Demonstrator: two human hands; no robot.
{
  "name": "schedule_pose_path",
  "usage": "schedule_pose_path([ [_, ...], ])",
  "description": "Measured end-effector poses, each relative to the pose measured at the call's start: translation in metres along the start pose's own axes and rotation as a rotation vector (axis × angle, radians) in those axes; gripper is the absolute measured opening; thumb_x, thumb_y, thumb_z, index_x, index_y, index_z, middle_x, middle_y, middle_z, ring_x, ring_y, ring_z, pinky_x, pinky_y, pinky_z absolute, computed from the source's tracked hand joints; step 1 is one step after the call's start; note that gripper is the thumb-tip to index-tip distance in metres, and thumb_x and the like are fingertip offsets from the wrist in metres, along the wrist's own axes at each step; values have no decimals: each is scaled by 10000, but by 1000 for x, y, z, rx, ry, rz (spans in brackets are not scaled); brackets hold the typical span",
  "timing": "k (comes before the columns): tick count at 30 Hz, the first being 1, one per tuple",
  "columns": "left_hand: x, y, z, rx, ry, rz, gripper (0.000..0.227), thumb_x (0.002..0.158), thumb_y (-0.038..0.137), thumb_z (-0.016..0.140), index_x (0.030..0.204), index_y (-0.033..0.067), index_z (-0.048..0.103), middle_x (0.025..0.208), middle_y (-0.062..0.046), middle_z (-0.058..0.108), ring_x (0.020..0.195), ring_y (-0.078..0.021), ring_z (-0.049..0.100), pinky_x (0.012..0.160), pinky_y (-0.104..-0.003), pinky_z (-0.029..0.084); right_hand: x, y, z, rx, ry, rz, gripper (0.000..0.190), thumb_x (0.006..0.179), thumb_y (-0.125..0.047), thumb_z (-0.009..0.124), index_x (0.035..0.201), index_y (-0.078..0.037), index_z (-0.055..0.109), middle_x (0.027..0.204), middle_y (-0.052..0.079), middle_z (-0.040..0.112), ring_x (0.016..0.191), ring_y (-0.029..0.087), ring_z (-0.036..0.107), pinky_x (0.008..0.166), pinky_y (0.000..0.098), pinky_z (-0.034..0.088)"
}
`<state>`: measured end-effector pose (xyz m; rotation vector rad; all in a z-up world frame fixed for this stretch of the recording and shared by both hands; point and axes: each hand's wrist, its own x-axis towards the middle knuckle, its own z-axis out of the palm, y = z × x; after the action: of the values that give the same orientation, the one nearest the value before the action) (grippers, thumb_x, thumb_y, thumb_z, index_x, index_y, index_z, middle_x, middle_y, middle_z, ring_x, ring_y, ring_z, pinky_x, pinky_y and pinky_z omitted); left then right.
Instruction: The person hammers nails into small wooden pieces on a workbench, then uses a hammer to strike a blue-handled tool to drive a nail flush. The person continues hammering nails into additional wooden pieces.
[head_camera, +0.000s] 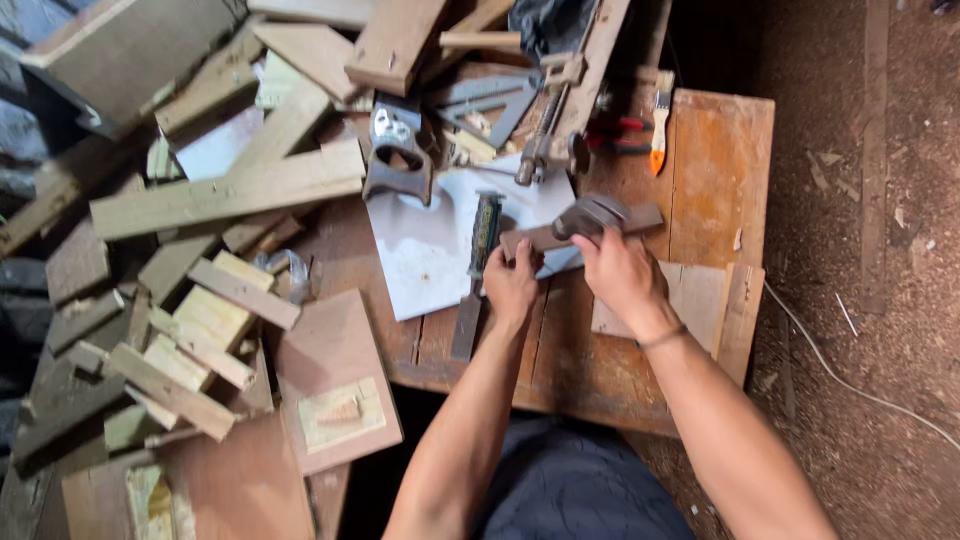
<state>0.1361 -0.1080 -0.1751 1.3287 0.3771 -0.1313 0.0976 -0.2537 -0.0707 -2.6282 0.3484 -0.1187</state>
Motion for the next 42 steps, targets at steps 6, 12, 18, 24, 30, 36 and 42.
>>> schedule_pose_path([
  [6,7,-9,3,221,29,73,349,953,282,714,1038,-56,707,879,-117,771,758,-161,731,682,-296,589,-9,-1,-8,-77,52,71,433,1067,-472,592,1003,-49,660,751,259,694,714,460,694,623,552,555],
  [12,18,2,12,281,20,254,366,960,302,701,1043,-54,716,879,-99,770,774,-137,717,719,-300,573,5,-6,-25,-17,126,-23,383,1039,-398,566,1135,-41,666,710,260,687,630,457,682,536,539,540],
  [18,6,13,16,311,16,177,317,972,253,698,1064,-50,712,827,-107,739,720,-136,684,685,-314,567,-5,10,-7,-183,-50,-36,386,1062,-383,596,961,-19,674,683,262,664,628,442,671,570,536,538],
  [24,-7,14,6,250,-55,208,291,996,227,671,1050,-57,706,820,-68,753,723,-121,698,673,-274,558,-16,18,8,82,236,-176,343,1090,-322,567,1026,1,667,702,236,682,576,415,660,503,492,522],
  [30,18,24,18,119,-65,110,280,1005,231,649,1034,-42,702,843,-77,757,738,-125,721,693,-272,610,5,13,-4,-43,194,-143,401,1081,-375,566,934,-15,662,636,228,645,521,390,642,454,495,498],
  [36,11,20,18,161,-75,147,284,1011,225,653,1076,-48,695,868,-101,775,768,-142,758,714,-292,620,-6,10,-14,-74,-73,29,394,1080,-381,555,1041,-1,648,623,244,655,543,396,667,487,505,510],
  [42,0,5,-3,138,-110,135,331,990,222,662,1113,-85,676,890,-126,755,777,-157,739,709,-324,621,-25,4,-9,150,228,-81,394,1093,-379,567,1180,4,598,880,291,709,778,473,698,631,533,560],
])
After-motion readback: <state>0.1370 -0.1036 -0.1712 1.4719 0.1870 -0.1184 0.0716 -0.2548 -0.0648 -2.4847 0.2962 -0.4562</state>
